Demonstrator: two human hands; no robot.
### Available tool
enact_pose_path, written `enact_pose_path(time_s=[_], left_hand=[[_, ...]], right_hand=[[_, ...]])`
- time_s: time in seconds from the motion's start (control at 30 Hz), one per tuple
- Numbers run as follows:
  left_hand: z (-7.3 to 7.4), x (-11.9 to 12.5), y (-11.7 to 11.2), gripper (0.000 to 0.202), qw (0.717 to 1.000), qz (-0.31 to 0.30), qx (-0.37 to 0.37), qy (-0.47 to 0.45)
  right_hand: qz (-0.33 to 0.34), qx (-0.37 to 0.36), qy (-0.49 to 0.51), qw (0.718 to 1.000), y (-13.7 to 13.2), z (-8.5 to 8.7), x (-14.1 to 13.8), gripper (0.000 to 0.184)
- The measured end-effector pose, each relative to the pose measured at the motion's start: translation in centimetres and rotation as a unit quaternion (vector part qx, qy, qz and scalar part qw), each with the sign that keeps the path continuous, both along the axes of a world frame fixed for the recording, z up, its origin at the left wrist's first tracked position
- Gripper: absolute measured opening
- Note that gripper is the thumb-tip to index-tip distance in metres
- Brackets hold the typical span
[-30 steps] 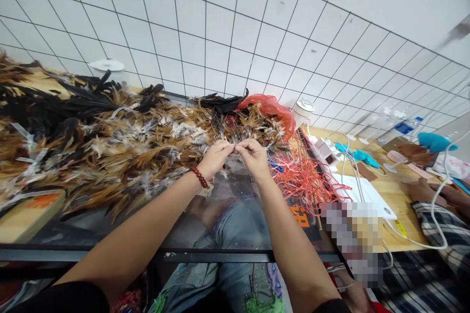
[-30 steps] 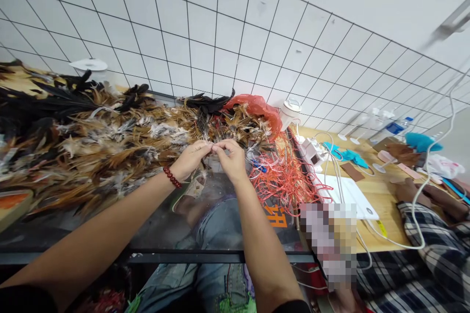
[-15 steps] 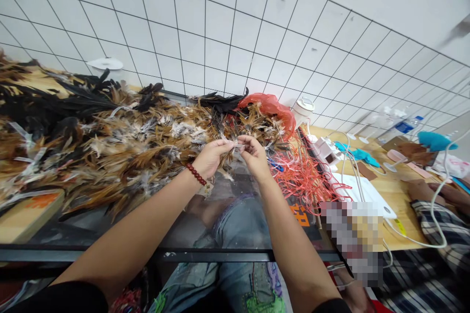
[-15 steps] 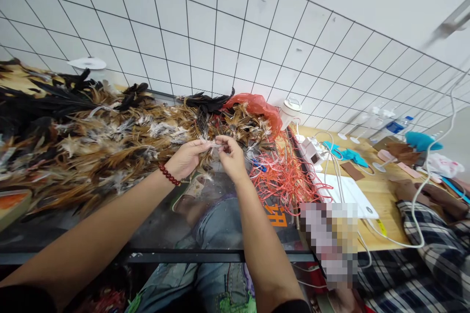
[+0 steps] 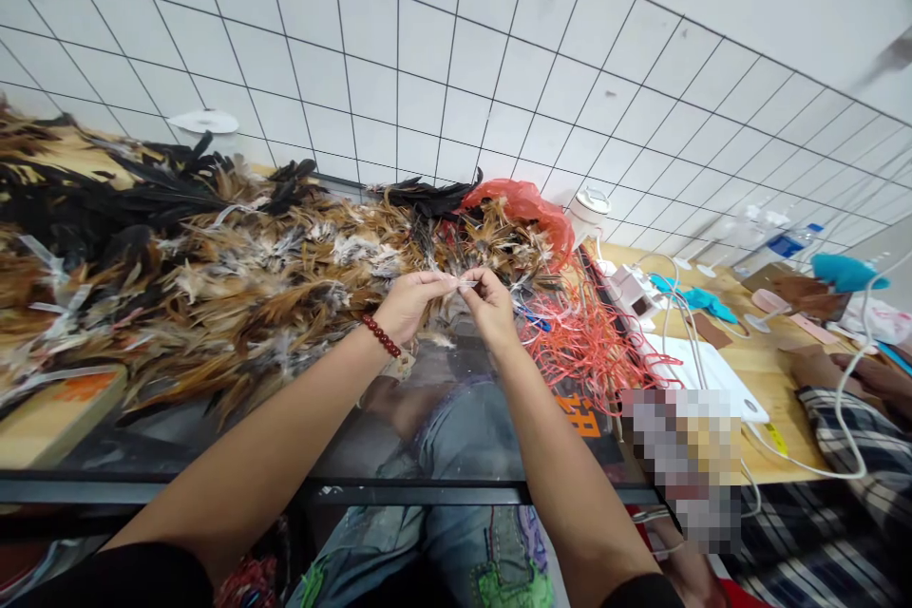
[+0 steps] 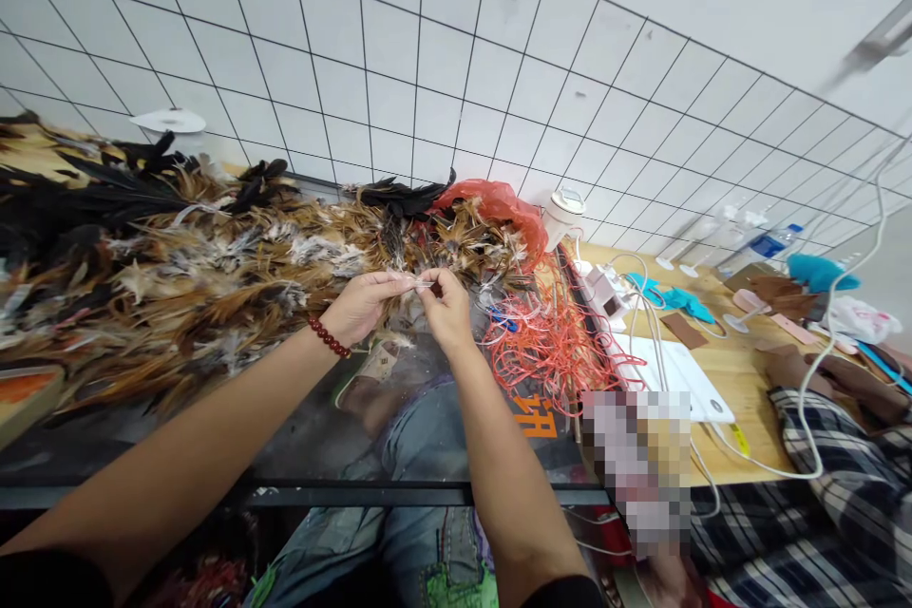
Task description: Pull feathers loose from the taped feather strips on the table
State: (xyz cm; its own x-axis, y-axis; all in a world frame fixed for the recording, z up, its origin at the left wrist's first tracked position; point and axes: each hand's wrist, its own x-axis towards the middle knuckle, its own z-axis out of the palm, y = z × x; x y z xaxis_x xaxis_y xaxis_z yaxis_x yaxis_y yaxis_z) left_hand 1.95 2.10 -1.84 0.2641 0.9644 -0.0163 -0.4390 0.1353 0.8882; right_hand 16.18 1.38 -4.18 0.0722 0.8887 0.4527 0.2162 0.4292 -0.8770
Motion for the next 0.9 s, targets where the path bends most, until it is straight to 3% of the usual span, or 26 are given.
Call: enact_pose_path(time_s=[0.1,0.3,0.43,0.57,0.7,0.8,0.9], left_hand=[[-0.1,0.0,0.1,0.028,1.000,0.013,0.005,0.008],[-0.1,0.0,0.2,0.021,0.978,0.129,0.100,0.130],[-0.2,0.3,0.2,0.020,0.984,0.126,0.108,0.072],[-0.6,0.2,0.5,0.019,0.980,0.140,0.122,0.069],[-0.9,-0.2,0.8,0.017,0.969,0.164,0.154,0.100],[-0.7,-0.4,0.8,0.020,0.970,0.154,0.152,0.111],[-0.2,-0.5,0.6,0.027,0.990,0.080,0.099,0.066]], right_hand=[[-0.006,0.009,-0.009,1.000,-0.1,0.1,-0.1,0.009],[-0.039,0.069,-0.070,0.994,-1.6,1.2,-1.1,0.008],[-0.027,0.123,-0.094,0.988,-2.4,1.9,-1.9,0.011],[-0.002,0.052,0.021,0.998,-2.1,1.6,-2.3,0.021],[0.035,-0.028,0.165,0.985,-1.4,1.1,-2.6,0.024],[0.063,-0.027,0.174,0.982,-1.1,1.0,-2.6,0.028],[0.059,-0.029,0.138,0.988,-1.1,1.0,-2.4,0.026]])
